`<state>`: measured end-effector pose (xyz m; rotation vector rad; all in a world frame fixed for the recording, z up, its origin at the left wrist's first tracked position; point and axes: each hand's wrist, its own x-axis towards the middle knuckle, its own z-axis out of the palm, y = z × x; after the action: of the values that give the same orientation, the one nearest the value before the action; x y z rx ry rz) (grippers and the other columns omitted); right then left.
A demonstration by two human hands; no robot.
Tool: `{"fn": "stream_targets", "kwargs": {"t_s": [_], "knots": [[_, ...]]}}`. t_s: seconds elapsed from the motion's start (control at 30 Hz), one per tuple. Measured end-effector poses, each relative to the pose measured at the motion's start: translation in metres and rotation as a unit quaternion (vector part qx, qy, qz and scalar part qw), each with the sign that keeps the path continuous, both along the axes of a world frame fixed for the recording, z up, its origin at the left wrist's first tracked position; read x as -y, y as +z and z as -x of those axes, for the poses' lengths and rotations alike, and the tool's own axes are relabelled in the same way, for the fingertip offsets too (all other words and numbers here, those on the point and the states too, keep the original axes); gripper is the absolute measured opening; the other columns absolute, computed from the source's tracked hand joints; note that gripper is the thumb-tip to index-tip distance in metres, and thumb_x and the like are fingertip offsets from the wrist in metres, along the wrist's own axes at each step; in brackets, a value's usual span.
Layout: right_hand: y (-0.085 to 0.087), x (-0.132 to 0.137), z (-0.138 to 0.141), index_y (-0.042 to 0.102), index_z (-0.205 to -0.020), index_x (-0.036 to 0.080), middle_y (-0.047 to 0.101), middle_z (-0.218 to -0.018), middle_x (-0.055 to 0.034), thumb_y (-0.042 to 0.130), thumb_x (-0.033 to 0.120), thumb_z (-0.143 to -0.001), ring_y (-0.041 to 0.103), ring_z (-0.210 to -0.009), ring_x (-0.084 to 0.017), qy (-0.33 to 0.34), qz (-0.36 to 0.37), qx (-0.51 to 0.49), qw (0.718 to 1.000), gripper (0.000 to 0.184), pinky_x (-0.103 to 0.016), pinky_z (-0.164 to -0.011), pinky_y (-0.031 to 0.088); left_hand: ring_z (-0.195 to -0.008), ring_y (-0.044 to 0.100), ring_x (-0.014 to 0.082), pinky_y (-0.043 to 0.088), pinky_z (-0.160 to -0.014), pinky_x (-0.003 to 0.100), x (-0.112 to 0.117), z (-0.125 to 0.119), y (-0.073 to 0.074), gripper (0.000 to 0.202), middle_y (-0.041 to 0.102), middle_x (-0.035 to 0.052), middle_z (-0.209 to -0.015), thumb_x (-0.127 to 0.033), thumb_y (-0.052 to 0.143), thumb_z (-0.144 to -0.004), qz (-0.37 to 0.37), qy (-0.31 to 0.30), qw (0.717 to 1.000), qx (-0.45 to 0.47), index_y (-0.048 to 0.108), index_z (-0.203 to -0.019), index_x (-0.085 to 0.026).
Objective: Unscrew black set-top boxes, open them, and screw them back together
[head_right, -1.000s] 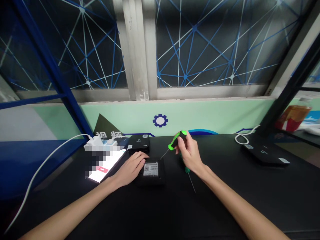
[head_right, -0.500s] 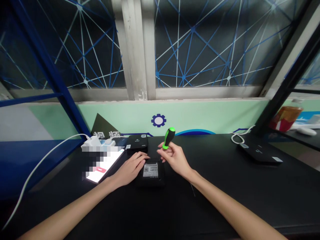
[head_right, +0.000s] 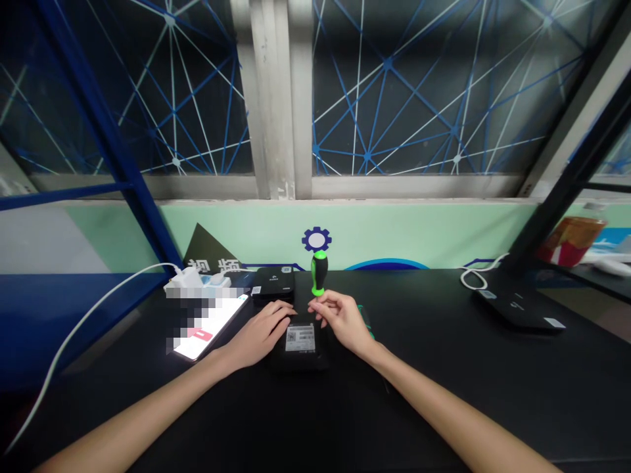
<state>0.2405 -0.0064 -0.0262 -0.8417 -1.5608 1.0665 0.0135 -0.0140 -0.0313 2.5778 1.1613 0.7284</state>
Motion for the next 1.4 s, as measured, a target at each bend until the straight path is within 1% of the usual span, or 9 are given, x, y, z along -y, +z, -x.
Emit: {"fn": "stream_targets", "kwargs": {"t_s": [0.17, 0.33, 0.47, 0.57, 0.67, 0.9, 1.03, 1.23, 1.4], "knots": [[0.004, 0.002, -0.001, 0.072, -0.097, 0.015, 0.069, -0.083, -0.0054, 0.062, 0.046, -0.091, 0.055, -0.056, -0.01, 0.027, -0.006, 0.044, 0.999, 0.033, -0.022, -0.05, 0.047, -0.114, 0.056, 0.0215, 0.048, -0.1, 0.037, 0.0, 0.0, -0.001, 0.034, 0.059, 0.006, -0.12, -0.028, 0.03, -0.105, -0.007, -0.002, 1.0, -0.001, 0.06, -0.12, -0.024], [-0.001, -0.001, 0.003, 0.069, -0.09, 0.015, 0.063, -0.064, 0.0004, 0.079, 0.042, -0.077, 0.059, -0.055, -0.012, -0.005, 0.025, -0.016, 1.0, 0.032, -0.022, -0.048, 0.048, -0.116, 0.055, 0.0214, 0.046, -0.102, 0.038, -0.001, 0.001, -0.004, 0.033, 0.057, 0.0067, -0.122, -0.027, 0.03, -0.105, -0.002, -0.001, 1.0, -0.004, 0.058, -0.123, -0.022], [-0.001, -0.004, 0.003, 0.061, -0.077, 0.016, 0.07, -0.072, -0.0048, 0.082, 0.043, -0.073, 0.062, -0.055, -0.013, -0.019, 0.027, -0.054, 0.998, 0.034, -0.021, -0.045, 0.047, -0.116, 0.054, 0.0212, 0.046, -0.102, 0.038, -0.001, 0.001, -0.004, 0.033, 0.057, 0.0063, -0.121, -0.026, 0.03, -0.105, -0.005, -0.003, 1.0, -0.005, 0.058, -0.122, -0.023], [0.002, -0.004, 0.001, 0.066, -0.089, 0.014, 0.073, -0.087, -0.0095, 0.069, 0.047, -0.086, 0.06, -0.052, -0.011, 0.039, 0.02, -0.024, 0.999, 0.033, -0.021, -0.043, 0.046, -0.115, 0.055, 0.0214, 0.046, -0.101, 0.038, -0.001, 0.001, -0.005, 0.032, 0.058, 0.0062, -0.119, -0.026, 0.031, -0.105, -0.009, -0.001, 1.0, -0.006, 0.059, -0.121, -0.023], [0.004, -0.002, 0.001, 0.067, -0.102, 0.016, 0.072, -0.097, -0.0091, 0.065, 0.048, -0.088, 0.056, -0.05, -0.008, 0.063, 0.024, -0.02, 0.998, 0.035, -0.021, -0.042, 0.046, -0.113, 0.055, 0.0217, 0.048, -0.099, 0.038, -0.001, 0.0, -0.006, 0.033, 0.059, 0.0062, -0.119, -0.028, 0.032, -0.105, -0.015, 0.005, 1.0, -0.006, 0.059, -0.122, -0.023], [0.0, -0.003, 0.007, 0.065, -0.082, 0.015, 0.061, -0.056, 0.0023, 0.078, 0.046, -0.077, 0.052, -0.044, -0.009, 0.015, 0.045, -0.026, 0.999, 0.034, -0.021, -0.045, 0.045, -0.114, 0.055, 0.0217, 0.047, -0.1, 0.038, 0.0, -0.001, -0.005, 0.033, 0.059, 0.0058, -0.119, -0.029, 0.032, -0.105, -0.017, 0.009, 1.0, -0.008, 0.06, -0.122, -0.023], [0.0, -0.006, 0.005, 0.061, -0.08, 0.017, 0.065, -0.066, 0.0007, 0.085, 0.043, -0.069, 0.057, -0.048, -0.01, 0.005, 0.045, -0.054, 0.997, 0.037, -0.022, -0.045, 0.047, -0.113, 0.055, 0.0216, 0.047, -0.1, 0.039, 0.0, 0.001, -0.004, 0.032, 0.059, 0.0055, -0.118, -0.029, 0.033, -0.105, -0.017, 0.005, 1.0, -0.005, 0.06, -0.122, -0.024], [0.006, -0.003, -0.003, 0.068, -0.099, 0.015, 0.071, -0.091, -0.0088, 0.066, 0.047, -0.088, 0.059, -0.057, -0.011, 0.045, 0.004, 0.001, 0.999, 0.034, -0.022, -0.046, 0.047, -0.111, 0.055, 0.0214, 0.048, -0.098, 0.038, 0.0, 0.002, -0.003, 0.032, 0.059, 0.006, -0.119, -0.03, 0.032, -0.105, -0.015, -0.001, 1.0, -0.005, 0.06, -0.12, -0.023], [0.005, 0.0, 0.003, 0.067, -0.081, 0.015, 0.064, -0.064, -0.0014, 0.077, 0.048, -0.077, 0.057, -0.05, -0.012, -0.008, 0.014, -0.009, 1.0, 0.035, -0.026, -0.049, 0.05, -0.113, 0.055, 0.022, 0.048, -0.098, 0.039, 0.0, 0.002, -0.003, 0.033, 0.059, 0.0062, -0.119, -0.031, 0.032, -0.105, -0.011, 0.0, 1.0, -0.004, 0.059, -0.122, -0.022]]}}
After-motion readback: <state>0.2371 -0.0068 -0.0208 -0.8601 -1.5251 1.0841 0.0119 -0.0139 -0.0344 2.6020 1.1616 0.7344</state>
